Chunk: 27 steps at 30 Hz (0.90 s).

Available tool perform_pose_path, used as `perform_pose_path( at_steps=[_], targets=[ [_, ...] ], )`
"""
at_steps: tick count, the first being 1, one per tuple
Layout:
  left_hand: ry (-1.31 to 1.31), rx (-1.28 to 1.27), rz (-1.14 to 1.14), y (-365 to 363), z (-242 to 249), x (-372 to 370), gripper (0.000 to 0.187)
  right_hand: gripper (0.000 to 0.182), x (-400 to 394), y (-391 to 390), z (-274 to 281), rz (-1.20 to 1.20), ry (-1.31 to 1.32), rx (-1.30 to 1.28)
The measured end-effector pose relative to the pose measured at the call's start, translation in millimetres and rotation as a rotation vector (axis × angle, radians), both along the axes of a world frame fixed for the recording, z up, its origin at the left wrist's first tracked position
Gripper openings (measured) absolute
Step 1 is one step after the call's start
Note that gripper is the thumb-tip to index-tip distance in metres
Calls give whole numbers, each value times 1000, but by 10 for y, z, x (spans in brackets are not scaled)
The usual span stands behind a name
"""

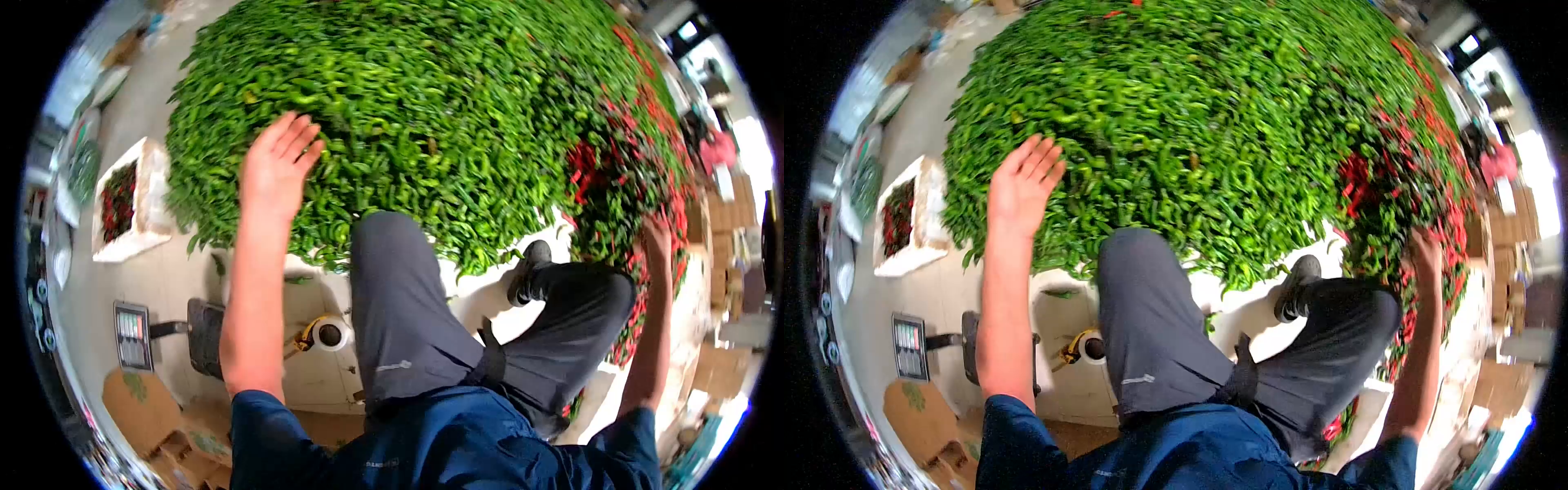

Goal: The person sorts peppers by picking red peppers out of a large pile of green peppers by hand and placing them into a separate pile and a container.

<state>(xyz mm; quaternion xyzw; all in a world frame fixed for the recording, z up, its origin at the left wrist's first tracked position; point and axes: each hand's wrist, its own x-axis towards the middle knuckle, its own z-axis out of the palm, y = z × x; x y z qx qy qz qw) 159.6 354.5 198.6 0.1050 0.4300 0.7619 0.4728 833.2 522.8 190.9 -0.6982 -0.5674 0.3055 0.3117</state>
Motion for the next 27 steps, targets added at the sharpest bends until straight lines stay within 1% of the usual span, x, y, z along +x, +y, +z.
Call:
perform_pose_path(
  at_steps=[1,2,3,4,5,6,7,8,9,10,11,12,13,14,15,16,17,18,19,21,22,23,25,26,27],
  targets=[
    [-69,-23,-55,200,124,385,28,32,-404,60,202,-53,99,-98],
    [-109,-75,-126,378,193,826,29,38,-618,234,179,-36,56,-119],
    [-99,-110,-246,554,22,1209,30,43,-1046,279,238,-35,65,-126],
    [-115,-259,-242,715,-96,1710,32,43,-1305,409,130,3,126,-166],
    [-93,-419,-357,888,-386,2161,42,45,-1369,624,-155,91,161,-247],
    [-123,-608,-512,1052,-1012,2588,50,47,-1423,872,-732,29,236,-240],
    [-74,-816,-456,1017,-1328,3078,54,47,-1580,838,-1005,20,251,-300],
    [-121,-849,-464,1014,-1815,3389,57,52,-1781,730,-1174,-14,288,-375],
    [-171,-888,-467,938,-2270,3616,61,49,-1695,862,-1891,-96,280,-412],
    [-310,-967,-324,819,-2549,3775,63,43,-1533,872,-2491,-146,245,-453],
    [-446,-1033,-179,748,-2806,3914,65,43,-1387,728,-2840,-180,189,-386],
    [-522,-1106,-154,616,-3160,4015,68,44,-1244,579,-3182,-215,130,-320],
    [-598,-1182,-122,465,-3446,4058,70,45,-1092,410,-3367,-313,160,-354],
    [-645,-1243,-53,387,-3604,4048,74,44,-584,386,-4199,-414,151,-482],
    [-692,-1303,19,337,-3736,4026,77,44,-575,284,-4088,-603,277,-480],
    [-718,-1272,92,333,-3830,4018,79,45,-544,254,-3958,-645,284,-579],
    [-744,-1242,169,335,-3922,4006,81,43,-391,209,-4139,-647,561,-651],
    [-832,-1135,242,333,-4004,4043,76,44,-422,160,-4182,-615,601,-677],
    [-868,-1036,295,319,-4116,4122,71,44,-455,124,-4213,-581,640,-702],
    [-930,-964,395,266,-4375,4271,65,49,-128,23,-4699,-247,1244,-891],
    [-997,-951,446,370,-4289,4262,60,56,-305,28,-4658,-364,1263,-882],
    [-1024,-907,416,383,-4304,4290,59,65,-679,125,-4224,-505,1142,-841],
    [-1082,-757,375,532,-4368,4300,55,78,-792,209,-4141,-393,1286,-820],
    [-1106,-679,353,600,-4414,4312,53,78,-826,290,-4159,-258,1385,-813],
    [-1107,-622,346,648,-4451,4324,53,76,-823,361,-4241,-249,1400,-832]
  ],
)
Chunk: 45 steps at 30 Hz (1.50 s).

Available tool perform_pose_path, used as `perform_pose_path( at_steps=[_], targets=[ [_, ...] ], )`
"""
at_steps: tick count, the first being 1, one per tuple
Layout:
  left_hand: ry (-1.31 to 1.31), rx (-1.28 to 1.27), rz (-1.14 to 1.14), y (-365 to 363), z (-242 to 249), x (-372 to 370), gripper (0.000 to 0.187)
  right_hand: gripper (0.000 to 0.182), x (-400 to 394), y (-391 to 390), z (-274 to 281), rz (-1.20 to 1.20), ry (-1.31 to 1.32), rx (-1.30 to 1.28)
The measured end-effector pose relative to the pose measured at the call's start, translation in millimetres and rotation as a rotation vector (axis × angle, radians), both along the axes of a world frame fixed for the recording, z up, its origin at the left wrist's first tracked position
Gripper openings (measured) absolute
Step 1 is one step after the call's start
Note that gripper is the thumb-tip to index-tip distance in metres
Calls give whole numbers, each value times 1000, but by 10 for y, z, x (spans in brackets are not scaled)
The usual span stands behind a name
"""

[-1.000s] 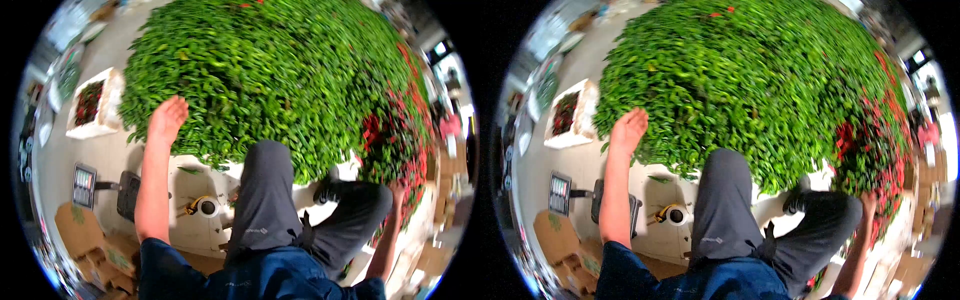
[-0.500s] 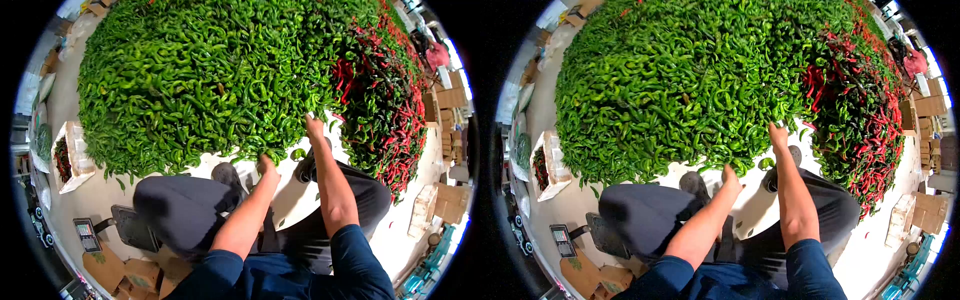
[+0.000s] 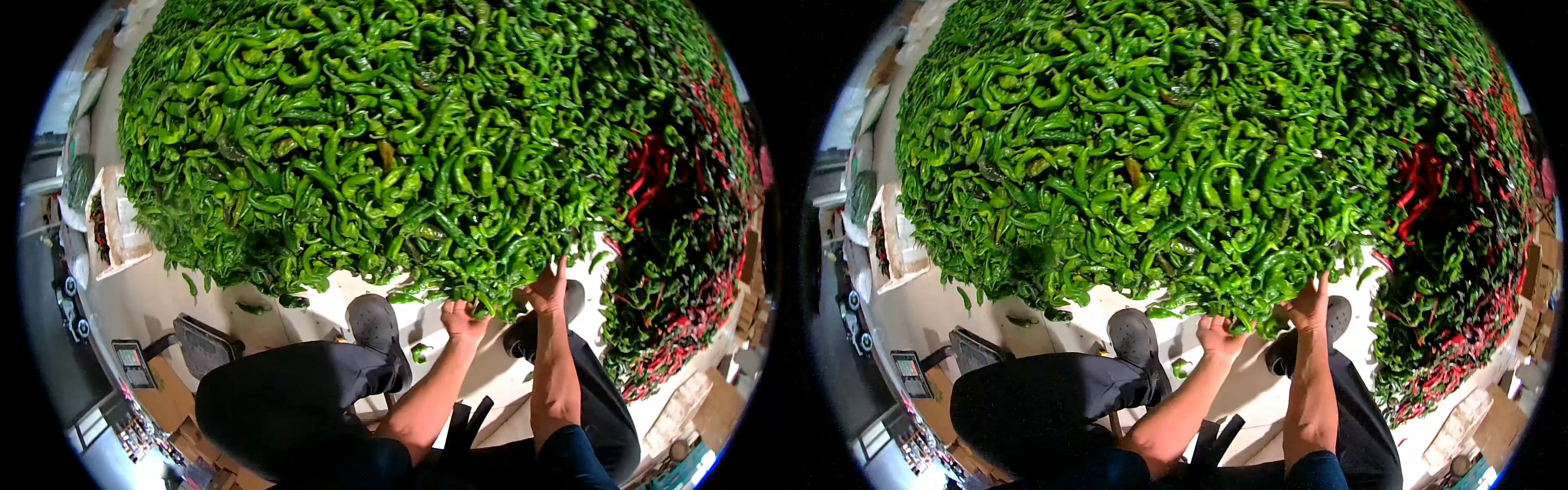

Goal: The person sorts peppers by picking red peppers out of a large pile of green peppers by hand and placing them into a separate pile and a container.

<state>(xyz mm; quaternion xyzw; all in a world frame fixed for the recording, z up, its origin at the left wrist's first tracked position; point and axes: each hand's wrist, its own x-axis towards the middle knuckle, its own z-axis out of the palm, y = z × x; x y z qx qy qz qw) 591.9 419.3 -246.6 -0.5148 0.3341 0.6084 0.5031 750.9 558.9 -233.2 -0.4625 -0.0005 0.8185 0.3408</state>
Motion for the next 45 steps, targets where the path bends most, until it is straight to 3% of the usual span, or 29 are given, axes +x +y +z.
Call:
perform_pose_path(
  at_steps=[3,4,6,8,12,15,17,18,19,21,24,27,30,31,32,34,35,36,37,38,39,41,42,43,45],
  targets=[
    [5,103,64,101,-34,29,54,64,-169,123,-109,-120,17,-25],
    [-9,136,94,149,73,2,55,59,-247,118,-130,-192,-57,90],
    [-26,236,160,183,176,-26,55,59,-244,77,-144,-251,83,98],
    [-64,215,166,178,144,-64,54,61,-263,33,-94,-302,206,111],
    [-89,139,236,144,-87,18,48,55,-522,-95,-58,-564,103,71],
    [-46,300,208,294,13,-90,49,52,-481,151,-125,-361,141,126],
    [-21,560,189,488,50,-205,53,50,-331,389,-267,-191,194,114],
    [-17,476,131,526,88,-226,62,50,-304,484,-264,-118,227,144],
    [-16,394,70,550,104,-236,74,51,-221,500,-466,-218,46,114],
    [-40,448,-10,641,144,-319,99,52,-195,518,-620,-255,121,154],
    [-81,578,-36,674,19,-375,86,54,-281,563,-591,-233,199,199],
    [-172,657,11,808,37,-432,74,59,-321,757,-540,-175,101,228],
    [-207,693,-12,1018,307,-537,72,62,-502,1060,-496,-93,280,402],
    [-189,735,29,1043,363,-519,72,62,-672,1212,-380,-135,179,393],
    [-172,784,67,1091,435,-518,71,61,-797,1264,-248,-113,349,411],
    [-147,795,114,1187,708,-599,73,62,-966,1392,-43,-206,227,427],
    [-101,811,112,1249,916,-667,74,63,-1132,1403,272,-143,338,491],
    [-71,830,124,1303,1115,-767,70,63,-1260,1518,533,-82,283,505],
    [-24,829,152,1393,1369,-959,67,62,-1493,1699,941,49,-76,474],
    [35,835,180,1474,1650,-1179,64,61,-1878,1780,1413,204,-135,502],
    [97,835,207,1539,1886,-1424,61,58,-2427,1663,2129,277,-27,546],
    [327,866,216,1653,2293,-1979,60,58,-3080,1888,2466,518,-27,619],
    [355,716,250,1696,2609,-2278,58,59,-3415,1947,2599,601,-21,737],
    [526,663,244,1751,2816,-2636,57,60,-3644,1821,2952,592,-120,846],
    [570,832,276,1787,3025,-3427,60,61,-3802,1853,3415,690,-675,1272]
  ],
)
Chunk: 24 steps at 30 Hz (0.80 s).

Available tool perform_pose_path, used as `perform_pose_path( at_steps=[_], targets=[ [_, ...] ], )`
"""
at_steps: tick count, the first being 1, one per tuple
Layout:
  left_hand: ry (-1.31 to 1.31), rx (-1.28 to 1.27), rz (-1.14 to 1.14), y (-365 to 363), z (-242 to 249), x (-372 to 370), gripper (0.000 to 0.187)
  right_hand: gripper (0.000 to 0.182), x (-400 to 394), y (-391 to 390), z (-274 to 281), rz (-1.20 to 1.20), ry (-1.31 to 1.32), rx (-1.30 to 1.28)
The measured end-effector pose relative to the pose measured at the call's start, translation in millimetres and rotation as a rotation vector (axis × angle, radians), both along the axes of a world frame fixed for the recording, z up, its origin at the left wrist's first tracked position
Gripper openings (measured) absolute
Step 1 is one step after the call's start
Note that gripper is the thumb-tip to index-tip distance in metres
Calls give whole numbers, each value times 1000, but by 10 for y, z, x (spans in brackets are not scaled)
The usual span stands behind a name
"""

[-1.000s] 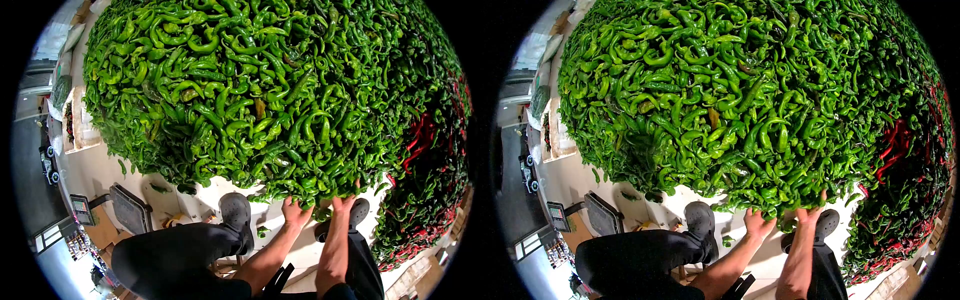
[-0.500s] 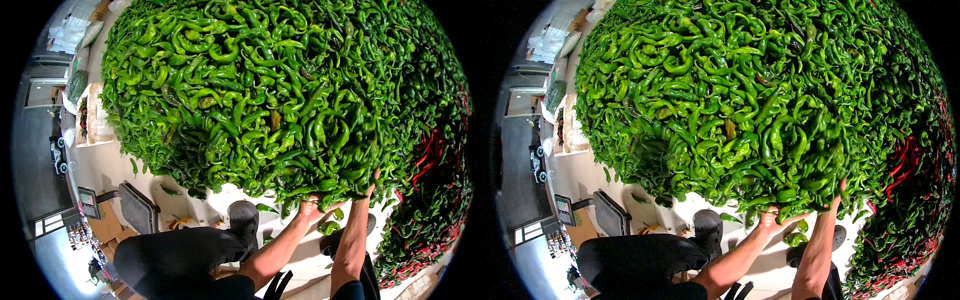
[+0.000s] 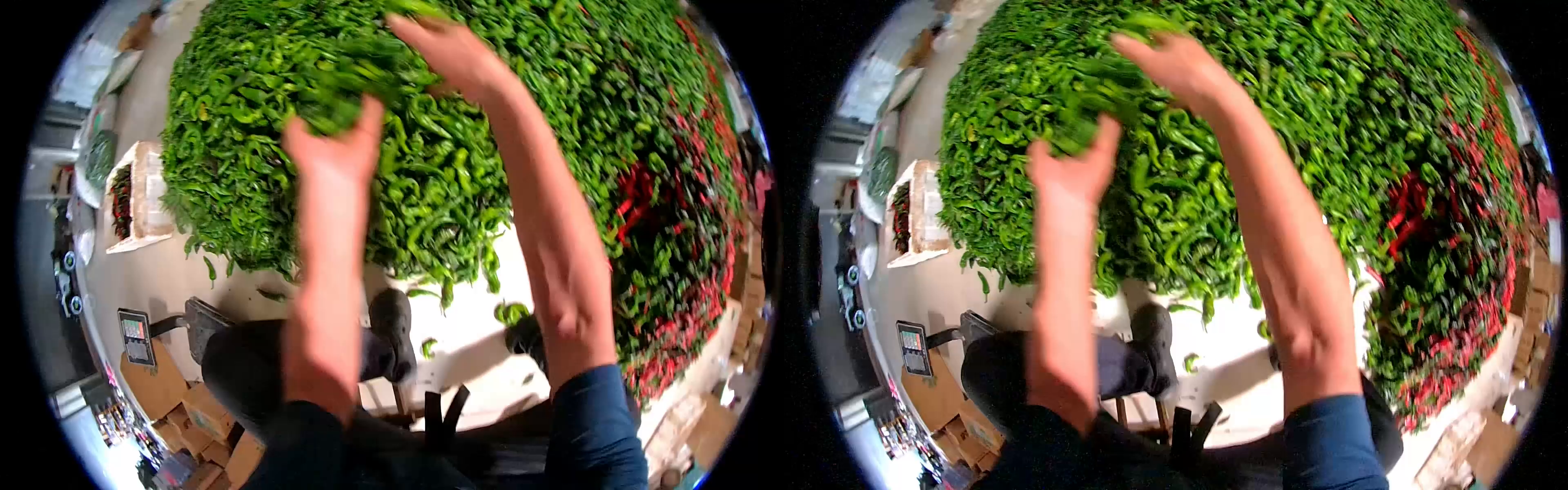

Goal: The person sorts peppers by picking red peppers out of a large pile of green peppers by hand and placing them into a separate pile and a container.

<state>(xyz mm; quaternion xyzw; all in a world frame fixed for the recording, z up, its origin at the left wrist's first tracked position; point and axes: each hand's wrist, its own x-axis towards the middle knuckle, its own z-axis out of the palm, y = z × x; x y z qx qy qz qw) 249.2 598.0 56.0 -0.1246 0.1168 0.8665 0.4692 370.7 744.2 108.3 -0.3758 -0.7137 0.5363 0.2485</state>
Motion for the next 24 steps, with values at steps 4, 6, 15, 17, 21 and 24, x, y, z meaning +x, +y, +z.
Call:
perform_pose_path(
  at_steps=[4,6,15,17,21,24],
  targets=[
    [33,-251,-90,-46,921,-1126,73,65,514,-18,909,206,43,15],
    [239,-110,-220,-51,1146,-1527,68,41,1038,-13,950,188,-68,128],
    [1281,-659,-1244,-1106,684,-141,54,90,3639,-1054,-643,-145,-770,-348],
    [1095,-713,-1476,-1334,35,307,55,77,3858,-1573,-1544,-375,-670,-307],
    [1366,-146,-1511,-2055,-1406,949,54,75,3856,-2527,-2610,-720,-449,-951],
    [523,-560,-1801,-2077,-2384,1369,65,71,3704,-3006,-3123,-945,-514,-924]
  ],
)
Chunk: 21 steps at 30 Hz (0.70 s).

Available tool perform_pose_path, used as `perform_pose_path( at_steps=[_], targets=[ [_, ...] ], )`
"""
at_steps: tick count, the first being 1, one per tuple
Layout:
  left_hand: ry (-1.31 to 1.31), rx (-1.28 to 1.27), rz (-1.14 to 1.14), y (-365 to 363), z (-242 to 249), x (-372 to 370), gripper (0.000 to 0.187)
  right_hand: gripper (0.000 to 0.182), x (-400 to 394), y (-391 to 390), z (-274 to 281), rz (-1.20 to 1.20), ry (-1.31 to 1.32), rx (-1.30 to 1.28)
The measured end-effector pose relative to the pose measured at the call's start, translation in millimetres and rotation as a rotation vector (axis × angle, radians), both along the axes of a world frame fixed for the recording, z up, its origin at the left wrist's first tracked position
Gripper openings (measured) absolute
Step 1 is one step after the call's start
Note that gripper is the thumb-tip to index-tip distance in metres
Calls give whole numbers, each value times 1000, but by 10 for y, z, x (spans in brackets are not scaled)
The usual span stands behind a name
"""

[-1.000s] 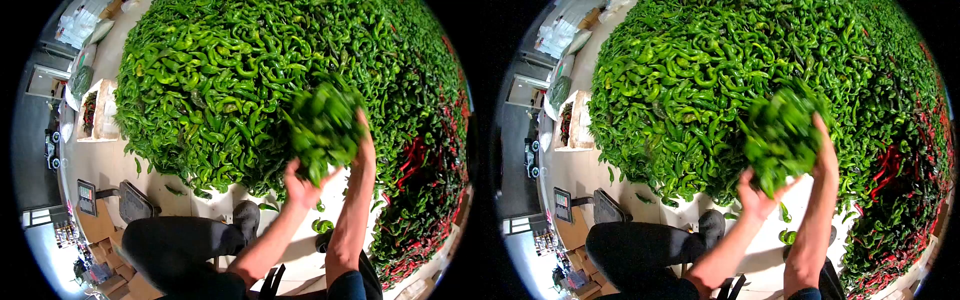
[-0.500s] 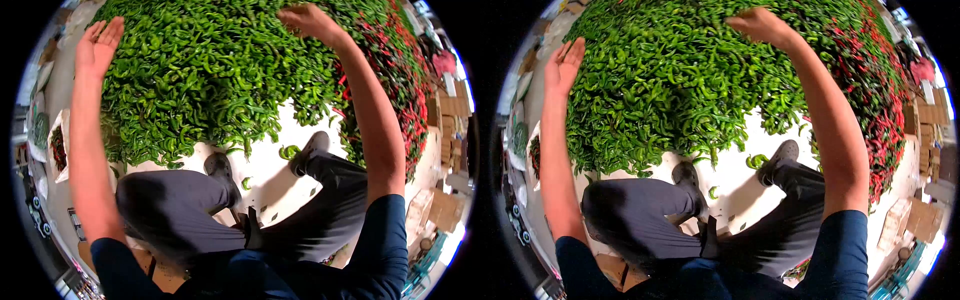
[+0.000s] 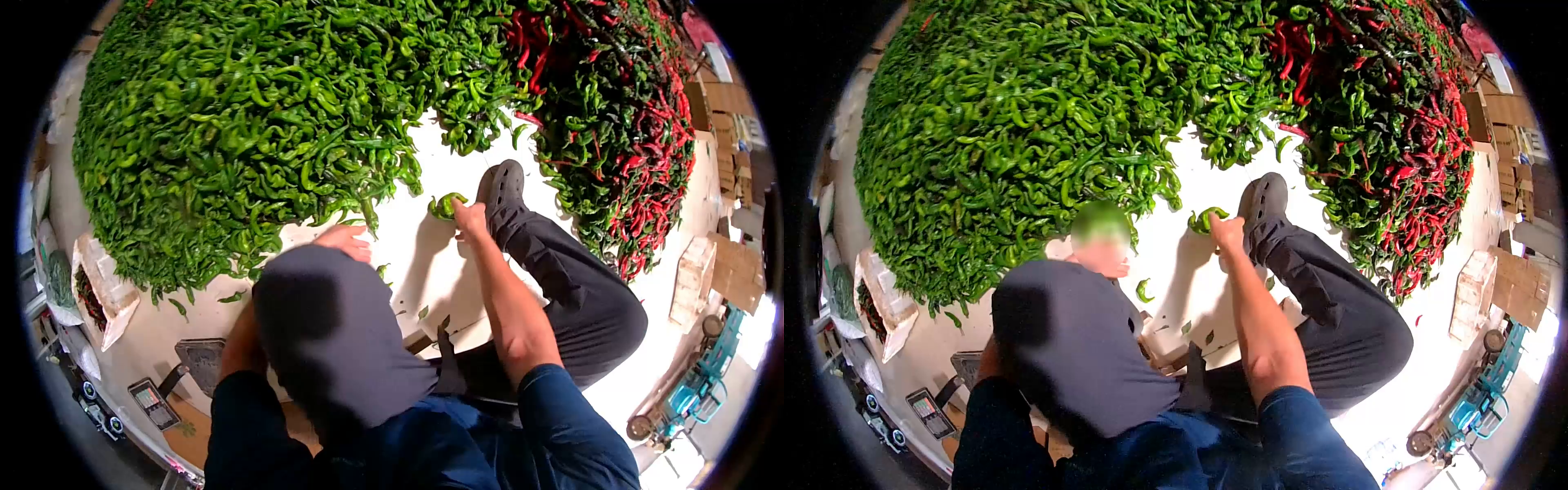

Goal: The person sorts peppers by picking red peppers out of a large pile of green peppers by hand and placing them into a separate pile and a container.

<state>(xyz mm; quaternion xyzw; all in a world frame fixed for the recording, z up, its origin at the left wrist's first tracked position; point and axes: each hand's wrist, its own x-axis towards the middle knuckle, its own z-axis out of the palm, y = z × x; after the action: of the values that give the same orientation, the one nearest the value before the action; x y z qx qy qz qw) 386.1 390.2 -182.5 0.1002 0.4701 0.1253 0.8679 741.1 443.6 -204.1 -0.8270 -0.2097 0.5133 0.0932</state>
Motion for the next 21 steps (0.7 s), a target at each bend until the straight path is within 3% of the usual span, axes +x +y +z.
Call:
perform_pose_path(
  at_steps=[1,3,4,5,7,8,9,11,12,13,15,21],
  targets=[
    [-72,-546,73,32,-252,127,71,71,-68,-98,-128,-98,-55,48],
    [-5,-363,-144,-103,-463,399,86,71,-146,-96,-245,-100,-108,157],
    [83,-406,-205,-52,-322,544,70,71,-159,-67,-448,-63,-125,203],
    [51,-236,-448,-33,-270,630,64,71,-189,-60,-619,-23,-140,250],
    [-26,146,-904,21,-272,728,52,80,-501,201,-427,119,-133,189],
    [8,449,-998,-74,-264,770,44,78,-688,343,-366,148,-217,175],
    [10,1093,-1234,-188,-407,780,59,77,-853,470,-361,178,-301,164],
    [45,1691,-1301,-174,-294,724,68,76,-1160,761,-390,-31,-210,58],
    [33,1855,-1265,-221,-464,641,65,68,-1263,915,-465,-78,58,51],
    [56,1924,-1272,-224,-509,598,63,60,-1353,1001,-510,-128,327,45],
    [78,1957,-1298,-178,-489,564,60,58,-1550,1246,336,-143,537,22],
    [79,1978,-1321,-134,-194,541,50,59,-1243,1670,1335,645,694,318]
  ],
)
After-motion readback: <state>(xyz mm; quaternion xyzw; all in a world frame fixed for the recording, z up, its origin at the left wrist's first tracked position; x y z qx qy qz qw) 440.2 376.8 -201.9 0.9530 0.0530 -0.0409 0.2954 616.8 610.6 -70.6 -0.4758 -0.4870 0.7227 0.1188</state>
